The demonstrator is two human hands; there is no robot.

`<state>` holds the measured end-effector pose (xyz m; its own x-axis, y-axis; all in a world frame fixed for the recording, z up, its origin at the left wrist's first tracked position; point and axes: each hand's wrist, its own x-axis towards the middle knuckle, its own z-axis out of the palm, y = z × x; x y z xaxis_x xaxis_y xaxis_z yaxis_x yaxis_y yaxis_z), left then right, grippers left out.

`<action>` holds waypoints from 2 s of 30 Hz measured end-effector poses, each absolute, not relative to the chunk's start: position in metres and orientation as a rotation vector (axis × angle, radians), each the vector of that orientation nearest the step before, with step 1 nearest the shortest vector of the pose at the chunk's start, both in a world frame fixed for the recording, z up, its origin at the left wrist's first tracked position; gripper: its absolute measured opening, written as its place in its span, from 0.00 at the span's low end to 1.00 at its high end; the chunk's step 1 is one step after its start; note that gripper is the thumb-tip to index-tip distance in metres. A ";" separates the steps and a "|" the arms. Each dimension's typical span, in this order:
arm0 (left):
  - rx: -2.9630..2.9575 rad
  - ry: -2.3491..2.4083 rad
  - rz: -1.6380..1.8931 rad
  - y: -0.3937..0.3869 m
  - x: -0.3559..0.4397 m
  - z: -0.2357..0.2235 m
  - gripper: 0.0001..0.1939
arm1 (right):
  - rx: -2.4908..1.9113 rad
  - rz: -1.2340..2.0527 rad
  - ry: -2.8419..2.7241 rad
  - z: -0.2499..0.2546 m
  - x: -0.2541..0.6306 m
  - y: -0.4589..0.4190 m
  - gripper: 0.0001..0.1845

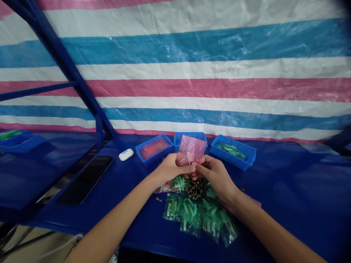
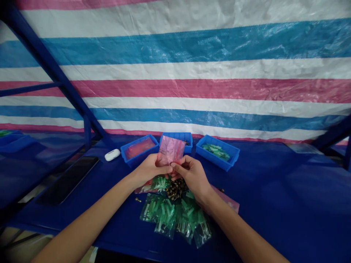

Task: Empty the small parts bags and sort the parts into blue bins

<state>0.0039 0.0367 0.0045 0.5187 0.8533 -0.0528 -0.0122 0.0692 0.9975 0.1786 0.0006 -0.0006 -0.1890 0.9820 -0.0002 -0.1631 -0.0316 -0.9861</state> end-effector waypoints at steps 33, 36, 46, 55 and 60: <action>2.142 1.905 0.961 0.109 -0.123 0.007 0.16 | -1.096 1.246 -1.445 -0.001 0.201 0.014 0.16; 2.316 1.952 0.826 0.107 -0.122 0.008 0.11 | -1.105 1.238 -1.449 -0.001 0.201 0.014 0.16; 2.730 1.552 0.549 0.103 -0.104 0.009 0.17 | -1.172 1.111 -1.535 0.006 0.204 0.015 0.16; 2.614 1.766 0.523 0.098 -0.100 0.013 0.18 | -1.175 1.065 -1.564 0.005 0.210 0.018 0.18; 2.475 1.679 0.577 0.100 -0.098 0.011 0.12 | -1.174 1.094 -1.571 0.015 0.215 0.018 0.18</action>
